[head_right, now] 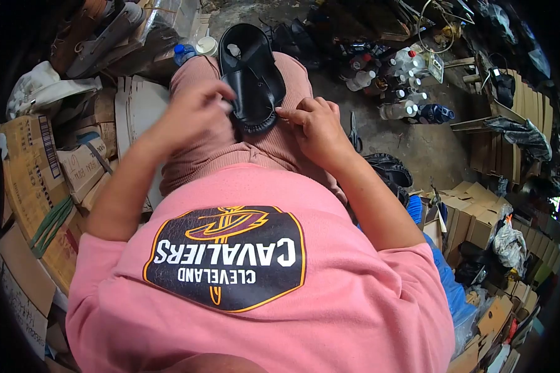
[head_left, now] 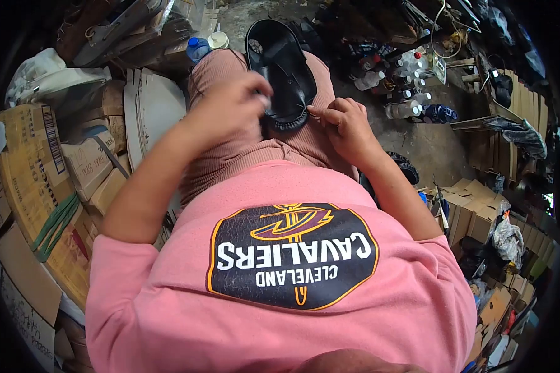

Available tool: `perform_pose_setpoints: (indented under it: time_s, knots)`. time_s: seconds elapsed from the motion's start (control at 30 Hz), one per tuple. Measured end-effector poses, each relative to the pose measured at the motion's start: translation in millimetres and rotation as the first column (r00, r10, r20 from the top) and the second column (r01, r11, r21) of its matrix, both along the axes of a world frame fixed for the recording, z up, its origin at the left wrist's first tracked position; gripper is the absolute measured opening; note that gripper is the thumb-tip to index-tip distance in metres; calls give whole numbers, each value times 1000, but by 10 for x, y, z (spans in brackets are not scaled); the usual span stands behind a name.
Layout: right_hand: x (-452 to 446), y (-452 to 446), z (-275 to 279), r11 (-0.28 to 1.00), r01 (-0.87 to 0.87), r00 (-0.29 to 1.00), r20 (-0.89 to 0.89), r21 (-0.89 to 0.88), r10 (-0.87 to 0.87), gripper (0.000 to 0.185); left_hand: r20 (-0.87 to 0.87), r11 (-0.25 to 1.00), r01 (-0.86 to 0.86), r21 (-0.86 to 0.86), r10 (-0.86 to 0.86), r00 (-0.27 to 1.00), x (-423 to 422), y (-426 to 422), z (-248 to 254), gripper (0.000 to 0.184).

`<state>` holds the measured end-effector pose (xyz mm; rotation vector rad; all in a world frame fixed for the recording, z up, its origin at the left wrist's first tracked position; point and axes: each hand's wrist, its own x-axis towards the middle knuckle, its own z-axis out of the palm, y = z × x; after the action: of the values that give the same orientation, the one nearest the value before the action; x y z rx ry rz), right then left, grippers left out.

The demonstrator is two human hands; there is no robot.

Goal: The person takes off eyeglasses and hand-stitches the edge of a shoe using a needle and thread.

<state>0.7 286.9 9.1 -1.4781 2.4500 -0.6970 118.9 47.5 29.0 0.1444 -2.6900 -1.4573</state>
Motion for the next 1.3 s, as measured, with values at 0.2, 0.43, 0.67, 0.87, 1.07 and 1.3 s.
perform_pose_setpoints:
  time_s: [0.2,0.43,0.67,0.87,1.07,1.3]
  knots:
    - [-20,50,-58,1000,-13,998,-64,-27,11,39,122,898,298,-325,-273,954,-255,190,-190,14]
    - [-18,16,-57,999,-32,999,-24,-11,32,38,344,964,257,68,-264,901,-202,-93,207,17]
    - [-20,-54,-16,999,-51,999,-17,8,51,33,156,876,11,-482,73,985,-225,-775,841,15]
    - [-32,-157,16,999,-49,997,53,-11,49,28,-79,748,-108,-655,74,994,186,-1393,270,34]
    - [14,-197,8,997,-52,998,-30,-61,50,24,-113,972,-2,-235,-26,993,293,-66,45,35]
    - [-94,6,-10,999,-39,994,100,-4,39,30,-224,898,-47,-436,-58,973,92,82,-212,22]
